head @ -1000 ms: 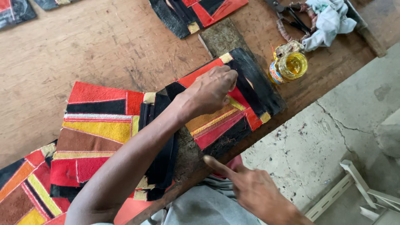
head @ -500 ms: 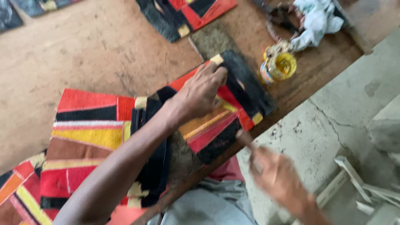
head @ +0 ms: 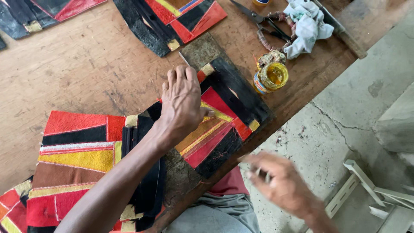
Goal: The person works through a stack of colorful patchwork fabric panels at a workbench. They open a jar of yellow glue, apply glue along the edges of each panel with their finger, press and align the pieces, and set finished panels aside on the table.
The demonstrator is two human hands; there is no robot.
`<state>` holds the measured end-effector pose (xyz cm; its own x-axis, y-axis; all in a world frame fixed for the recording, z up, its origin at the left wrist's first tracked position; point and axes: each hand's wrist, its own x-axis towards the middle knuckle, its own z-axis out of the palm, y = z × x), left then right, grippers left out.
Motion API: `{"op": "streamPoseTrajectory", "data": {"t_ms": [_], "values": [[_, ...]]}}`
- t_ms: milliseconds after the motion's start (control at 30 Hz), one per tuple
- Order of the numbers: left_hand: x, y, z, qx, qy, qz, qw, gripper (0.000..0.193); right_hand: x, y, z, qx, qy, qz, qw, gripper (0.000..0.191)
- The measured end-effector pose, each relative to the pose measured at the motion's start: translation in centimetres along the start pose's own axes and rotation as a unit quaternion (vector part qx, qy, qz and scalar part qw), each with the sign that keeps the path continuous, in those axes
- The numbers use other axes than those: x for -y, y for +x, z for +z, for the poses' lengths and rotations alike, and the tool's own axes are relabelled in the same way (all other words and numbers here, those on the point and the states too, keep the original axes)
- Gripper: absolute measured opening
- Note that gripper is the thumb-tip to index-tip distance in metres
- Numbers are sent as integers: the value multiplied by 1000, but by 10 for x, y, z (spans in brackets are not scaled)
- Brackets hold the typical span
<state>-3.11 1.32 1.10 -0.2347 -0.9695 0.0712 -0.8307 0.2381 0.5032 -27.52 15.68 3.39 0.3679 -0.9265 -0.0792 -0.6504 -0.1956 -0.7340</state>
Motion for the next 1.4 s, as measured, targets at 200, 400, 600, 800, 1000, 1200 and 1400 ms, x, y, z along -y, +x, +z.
{"op": "streamPoseTrajectory", "data": {"t_ms": [200,400,600,800,1000,1200,1400], "values": [[26,-9,-29,-1,-194,-60,979,47,-10,13,-72,-176,-216,12,960,61],[20,-43,-38,-62,-252,-116,959,32,-21,68,-123,-118,-321,-70,937,62],[-10,-51,-60,297,21,-248,922,62,-30,136,-126,92,-311,74,943,61],[-32,20,-2,-45,-170,190,966,65,-23,167,-114,177,-333,108,920,61],[-47,99,64,95,-338,194,916,77,-33,174,-113,187,-346,92,915,40],[-42,105,81,84,-322,239,912,78,-51,175,-112,180,-414,11,893,34],[-44,104,88,47,-285,254,923,69,-42,166,-121,169,-432,-1,886,28]]}}
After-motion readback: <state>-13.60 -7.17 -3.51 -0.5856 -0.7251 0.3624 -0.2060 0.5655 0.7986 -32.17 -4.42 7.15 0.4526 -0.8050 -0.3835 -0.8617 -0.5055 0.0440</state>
